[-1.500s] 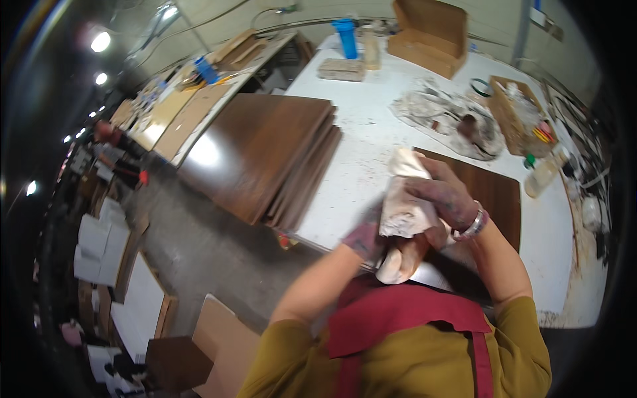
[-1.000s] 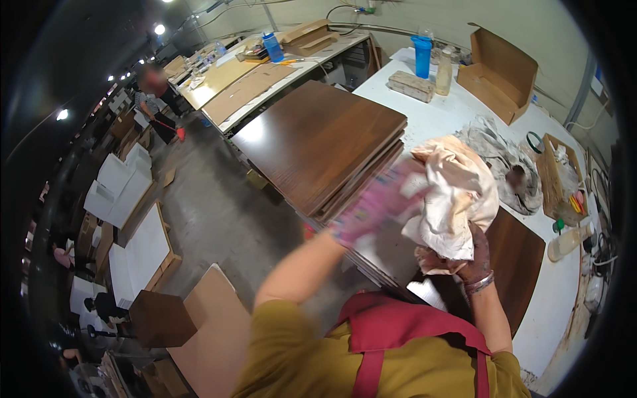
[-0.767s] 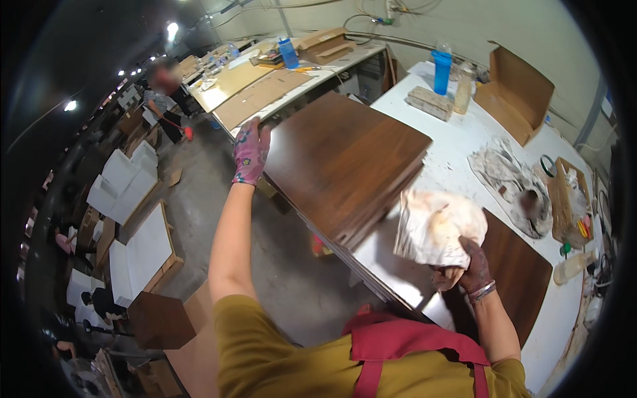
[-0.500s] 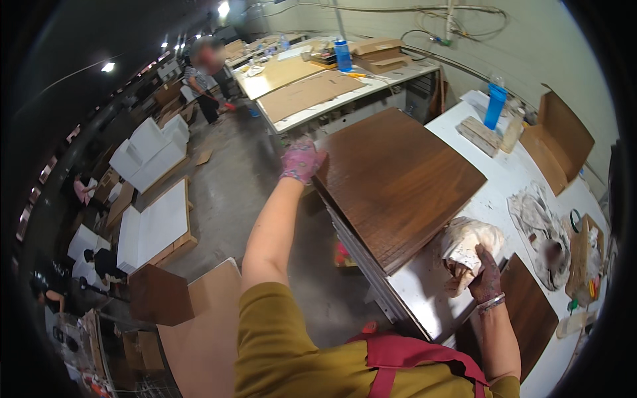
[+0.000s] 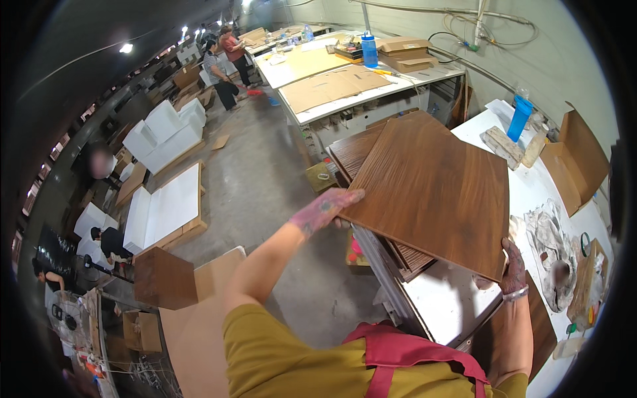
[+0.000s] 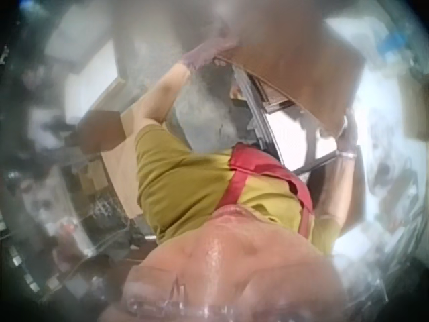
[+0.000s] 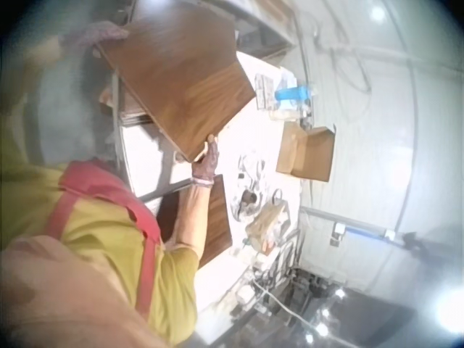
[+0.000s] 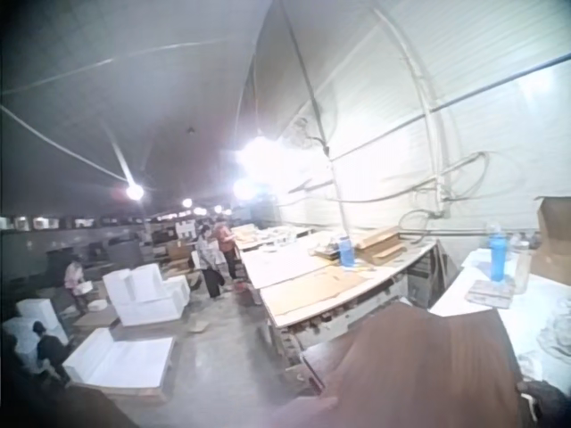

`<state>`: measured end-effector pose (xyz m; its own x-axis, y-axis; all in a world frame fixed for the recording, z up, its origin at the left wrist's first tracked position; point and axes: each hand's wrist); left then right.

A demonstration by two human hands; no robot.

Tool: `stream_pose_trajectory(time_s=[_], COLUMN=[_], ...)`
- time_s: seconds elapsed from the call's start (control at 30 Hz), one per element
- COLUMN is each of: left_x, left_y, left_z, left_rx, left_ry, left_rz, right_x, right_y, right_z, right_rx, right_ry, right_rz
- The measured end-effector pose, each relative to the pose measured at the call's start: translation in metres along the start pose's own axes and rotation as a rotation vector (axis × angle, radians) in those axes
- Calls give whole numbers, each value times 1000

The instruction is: The person wipes wood panels and a wooden drawer with a cloth, turning the objects over to clean multiple sides and stacking the panels one by one.

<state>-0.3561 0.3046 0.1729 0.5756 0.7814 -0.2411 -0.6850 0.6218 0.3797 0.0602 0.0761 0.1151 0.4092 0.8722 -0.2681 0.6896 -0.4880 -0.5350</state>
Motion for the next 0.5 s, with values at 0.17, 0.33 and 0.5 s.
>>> stream_pose_trajectory(time_s=[0.17,0.33,0.5], left_x=[-58,-56,-11], left_y=[-47,-123,-279], left_z=[45,27,31], left_rx=[-143,-551,-515], left_ry=[-50,-160,-224], left_rz=[-224,-535,-836], right_x=[-73,-194,-341], right_y=[119,250,267], right_z=[-10,-34,-23], right_rx=[-273,-606,-133], right_ry=[347,530,393], right_rz=[71,237,467])
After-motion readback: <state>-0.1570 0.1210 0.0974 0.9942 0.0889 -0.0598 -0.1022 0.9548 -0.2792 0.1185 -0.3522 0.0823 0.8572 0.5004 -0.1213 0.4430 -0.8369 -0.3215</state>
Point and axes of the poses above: each hand's wrist, its own x-axis towards the middle knuckle, its own y-axis out of the back of the hand, z = x × y, and after that the axes turned 8 degrees about x, right-handed
